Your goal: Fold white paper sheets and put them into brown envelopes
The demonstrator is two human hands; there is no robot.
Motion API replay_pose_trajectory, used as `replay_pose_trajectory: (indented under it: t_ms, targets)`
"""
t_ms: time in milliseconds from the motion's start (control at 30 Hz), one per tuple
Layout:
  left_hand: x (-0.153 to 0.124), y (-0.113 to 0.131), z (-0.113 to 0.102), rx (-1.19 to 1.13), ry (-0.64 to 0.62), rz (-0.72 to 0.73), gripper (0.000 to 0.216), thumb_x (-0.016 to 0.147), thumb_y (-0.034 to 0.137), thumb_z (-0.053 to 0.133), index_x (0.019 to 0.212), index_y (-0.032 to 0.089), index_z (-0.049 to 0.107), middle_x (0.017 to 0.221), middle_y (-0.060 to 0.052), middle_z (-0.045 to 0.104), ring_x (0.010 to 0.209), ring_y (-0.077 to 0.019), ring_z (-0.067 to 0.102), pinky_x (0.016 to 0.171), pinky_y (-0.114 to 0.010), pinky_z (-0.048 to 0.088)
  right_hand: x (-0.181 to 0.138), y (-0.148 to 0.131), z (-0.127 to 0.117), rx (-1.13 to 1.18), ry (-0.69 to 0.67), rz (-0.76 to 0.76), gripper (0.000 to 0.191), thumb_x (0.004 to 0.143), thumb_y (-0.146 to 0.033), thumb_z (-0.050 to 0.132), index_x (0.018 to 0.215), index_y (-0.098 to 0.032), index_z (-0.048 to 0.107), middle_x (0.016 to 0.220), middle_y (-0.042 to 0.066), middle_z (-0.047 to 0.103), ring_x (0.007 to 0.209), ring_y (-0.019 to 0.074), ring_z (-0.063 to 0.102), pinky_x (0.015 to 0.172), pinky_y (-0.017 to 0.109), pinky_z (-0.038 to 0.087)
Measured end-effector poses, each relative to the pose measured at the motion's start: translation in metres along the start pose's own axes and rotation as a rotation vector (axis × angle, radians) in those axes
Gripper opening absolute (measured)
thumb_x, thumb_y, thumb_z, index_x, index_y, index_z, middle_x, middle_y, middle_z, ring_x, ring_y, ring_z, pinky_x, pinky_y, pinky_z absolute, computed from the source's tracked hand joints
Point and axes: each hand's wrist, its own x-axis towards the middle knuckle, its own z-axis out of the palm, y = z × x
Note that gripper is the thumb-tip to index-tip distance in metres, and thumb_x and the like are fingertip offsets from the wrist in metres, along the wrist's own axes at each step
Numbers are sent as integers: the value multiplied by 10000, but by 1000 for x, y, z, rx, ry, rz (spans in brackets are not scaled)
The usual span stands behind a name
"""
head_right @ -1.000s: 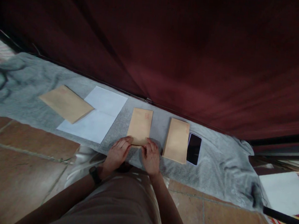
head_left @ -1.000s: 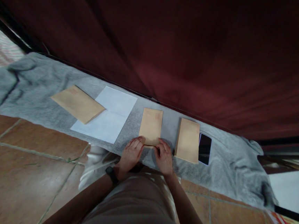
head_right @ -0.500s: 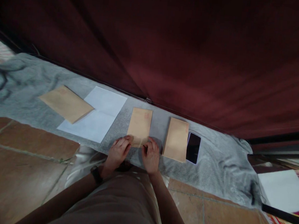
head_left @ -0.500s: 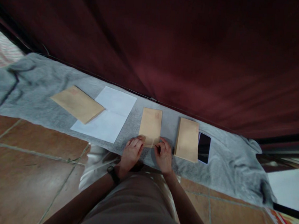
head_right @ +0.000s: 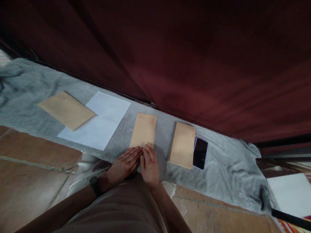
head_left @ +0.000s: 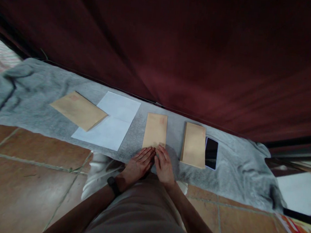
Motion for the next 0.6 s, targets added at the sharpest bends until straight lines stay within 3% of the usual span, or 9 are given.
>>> replay_pose_trajectory:
  t_ms: [200,400,600]
  targets:
    - [-4,1,5,23,-39,-27,558,970,134,436,1515,37,506,1556,-200,523,1499,-269,448,1228,-464,417,-16,-23,14,-145,-95,-81,601,1065,-281,388,1636,-110,315,1646,153,420,1543,255,378,1260,459,380]
    - [-5,4,6,54,-17,-41,570,989,162,437,1552,78,469,1587,-159,497,1512,-265,427,1244,-465,390,-22,-8,10,-234,-91,-99,637,1071,-376,436,1616,-59,342,1624,186,441,1528,289,402,1265,491,368]
    - [-9,1,-3,58,-25,-83,546,1019,213,444,1557,122,471,1588,-147,497,1509,-263,433,1245,-473,390,-28,-1,8,-259,-74,-80,650,1066,-386,473,1634,-108,323,1628,179,434,1518,306,418,1246,517,390]
